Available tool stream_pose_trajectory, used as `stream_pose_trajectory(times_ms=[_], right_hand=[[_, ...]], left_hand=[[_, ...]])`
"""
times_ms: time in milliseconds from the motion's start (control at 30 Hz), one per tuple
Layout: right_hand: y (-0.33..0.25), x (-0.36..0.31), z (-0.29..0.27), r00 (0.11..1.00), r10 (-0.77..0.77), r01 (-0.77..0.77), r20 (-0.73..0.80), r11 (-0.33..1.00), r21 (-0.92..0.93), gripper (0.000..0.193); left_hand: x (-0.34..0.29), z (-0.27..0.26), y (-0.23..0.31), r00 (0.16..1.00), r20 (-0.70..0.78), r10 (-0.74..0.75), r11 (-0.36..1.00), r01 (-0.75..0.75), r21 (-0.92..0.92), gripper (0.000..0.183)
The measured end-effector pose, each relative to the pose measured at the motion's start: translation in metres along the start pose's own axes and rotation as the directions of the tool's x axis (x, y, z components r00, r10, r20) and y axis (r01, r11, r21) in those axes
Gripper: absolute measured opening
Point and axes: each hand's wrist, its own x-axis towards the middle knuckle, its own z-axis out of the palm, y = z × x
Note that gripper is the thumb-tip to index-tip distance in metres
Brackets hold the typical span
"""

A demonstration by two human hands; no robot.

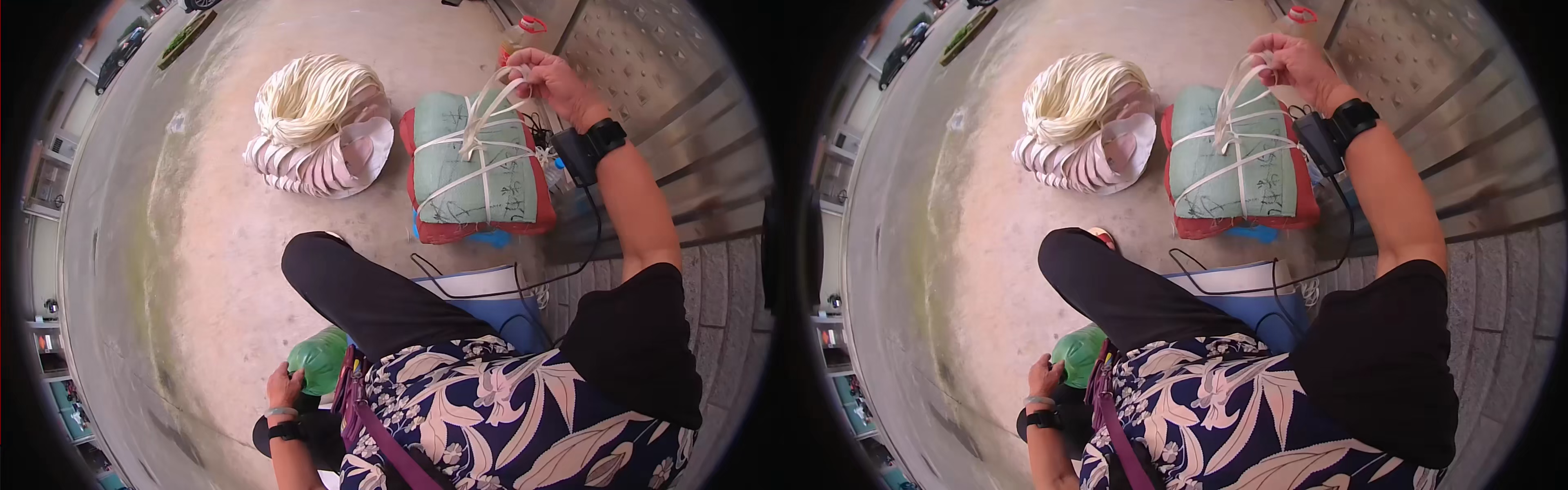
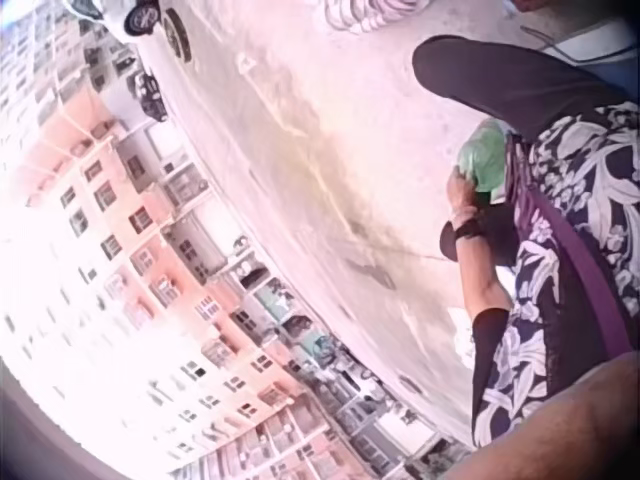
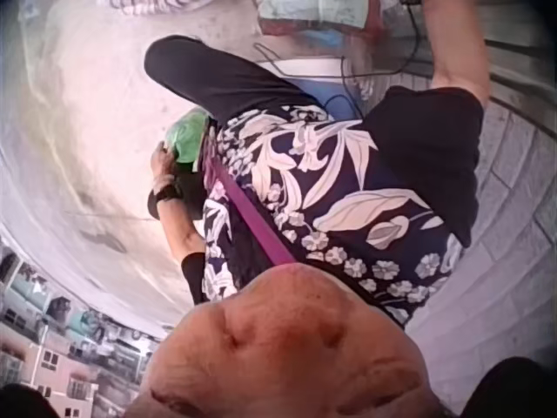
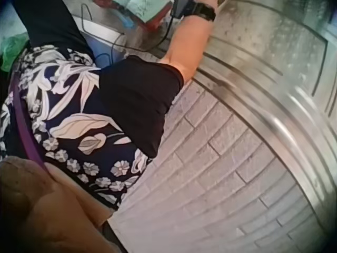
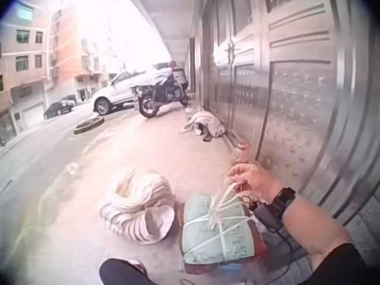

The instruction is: The recorder is lacing white and pink athletic shoes while seated outdoors.

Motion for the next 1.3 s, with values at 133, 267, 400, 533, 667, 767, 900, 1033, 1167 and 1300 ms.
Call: stream_pose_trajectory(times_ms=[133,267,400,533,667,767,900,1033,1167,1300], right_hand=[[0.066,-0.01,-0.021,0.923,0.283,-0.384,-0.261,0.732,-0.563,0.039],[0.121,-0.028,-0.023,0.939,0.191,-0.341,-0.287,0.636,-0.692,0.036],[0.14,-0.029,-0.032,0.922,0.164,-0.366,-0.35,0.662,-0.654,0.031],[0.139,-0.013,-0.036,0.941,-0.039,-0.256,-0.335,0.566,-0.784,0.023],[0.118,-0.001,-0.021,0.93,-0.101,-0.207,-0.355,0.652,-0.729,0.016],[0.102,0.013,0.0,0.934,-0.139,-0.133,-0.329,0.719,-0.682,0.018],[0.084,0.036,0.045,0.957,-0.02,-0.145,-0.289,0.831,-0.537,0.013],[0.086,0.077,0.096,0.972,0.083,-0.18,-0.222,0.868,-0.463,0.013],[0.119,0.136,0.161,0.992,-0.084,0.127,0.097,0.728,-0.674,0.017],[0.154,0.194,0.234,0.939,-0.219,0.343,0.265,0.554,-0.759,0.017]], left_hand=[[0.016,0.018,0.001,1.0,-0.017,0.023,0.999,-0.024,-0.042,0.041],[0.013,0.02,-0.009,0.999,-0.017,0.038,0.999,-0.039,-0.022,0.041],[0.011,0.014,-0.011,0.999,0.002,0.035,0.999,-0.035,0.001,0.042],[0.009,0.012,-0.014,0.999,-0.034,0.038,0.995,-0.041,-0.092,0.042],[0.007,0.01,-0.024,0.987,-0.158,0.031,0.983,-0.059,-0.176,0.04],[0.004,0.007,-0.028,0.993,-0.12,0.008,0.968,-0.038,-0.249,0.04],[-0.005,0.006,-0.02,0.997,-0.07,-0.032,0.933,0.005,-0.359,0.036],[-0.009,0.001,-0.014,0.995,-0.025,-0.095,0.955,0.084,-0.285,0.035],[-0.008,0.004,-0.015,0.996,-0.04,-0.075,0.933,0.056,-0.355,0.037],[-0.004,0.01,-0.02,0.997,-0.037,-0.072,0.949,0.057,-0.31,0.044]])
